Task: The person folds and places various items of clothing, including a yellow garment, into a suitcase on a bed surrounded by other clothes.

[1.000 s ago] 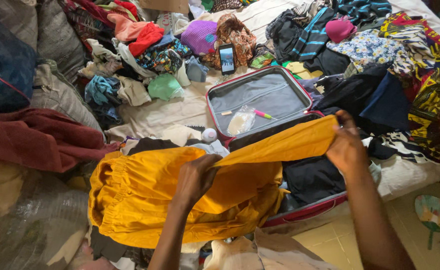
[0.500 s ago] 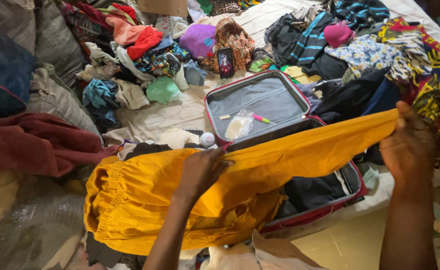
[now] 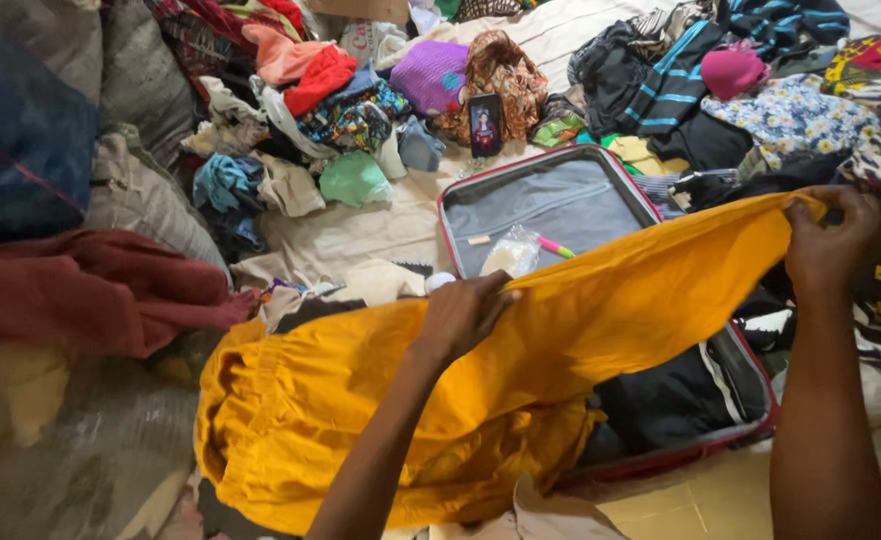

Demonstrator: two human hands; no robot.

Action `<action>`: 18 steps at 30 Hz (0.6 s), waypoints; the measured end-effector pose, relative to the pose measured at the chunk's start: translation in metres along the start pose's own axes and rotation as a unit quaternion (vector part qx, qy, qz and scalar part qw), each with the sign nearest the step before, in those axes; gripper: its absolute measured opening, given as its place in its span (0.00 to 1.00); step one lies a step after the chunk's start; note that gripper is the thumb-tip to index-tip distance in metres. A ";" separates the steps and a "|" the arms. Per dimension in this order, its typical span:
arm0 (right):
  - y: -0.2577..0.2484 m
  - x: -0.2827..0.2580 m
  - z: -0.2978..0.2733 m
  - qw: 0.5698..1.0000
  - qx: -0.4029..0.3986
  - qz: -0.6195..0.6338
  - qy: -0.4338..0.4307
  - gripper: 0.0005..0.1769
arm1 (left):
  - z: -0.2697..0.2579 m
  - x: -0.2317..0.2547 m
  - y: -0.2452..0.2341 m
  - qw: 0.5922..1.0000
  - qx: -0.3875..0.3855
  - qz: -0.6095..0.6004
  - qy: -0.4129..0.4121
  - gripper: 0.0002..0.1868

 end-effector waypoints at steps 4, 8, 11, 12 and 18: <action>0.072 0.078 0.029 0.921 -0.081 0.350 0.149 0.10 | 0.010 -0.093 0.067 0.981 -0.179 -0.009 -0.077 0.40; 0.129 0.136 0.065 0.867 -0.089 0.449 0.199 0.14 | -0.008 -0.209 0.086 0.921 -0.336 0.126 -0.153 0.54; 0.166 0.165 0.084 0.838 -0.048 0.487 0.242 0.15 | -0.002 -0.272 0.039 0.927 -0.298 0.108 -0.199 0.45; 0.178 0.170 0.089 0.821 -0.044 0.510 0.251 0.16 | -0.003 -0.286 0.016 0.935 -0.268 0.099 -0.212 0.41; 0.260 0.137 0.055 0.881 -0.087 0.437 0.160 0.27 | -0.008 -0.317 -0.079 0.951 0.016 0.161 -0.262 0.37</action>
Point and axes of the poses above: each hand's wrist, its own z-axis towards the middle knuckle, its own y-axis out of the palm, x = y × z, the point moved 10 cm from there along z, towards the middle knuckle, and after that the axes turned 2 degrees about y, right-handed, at the moved point
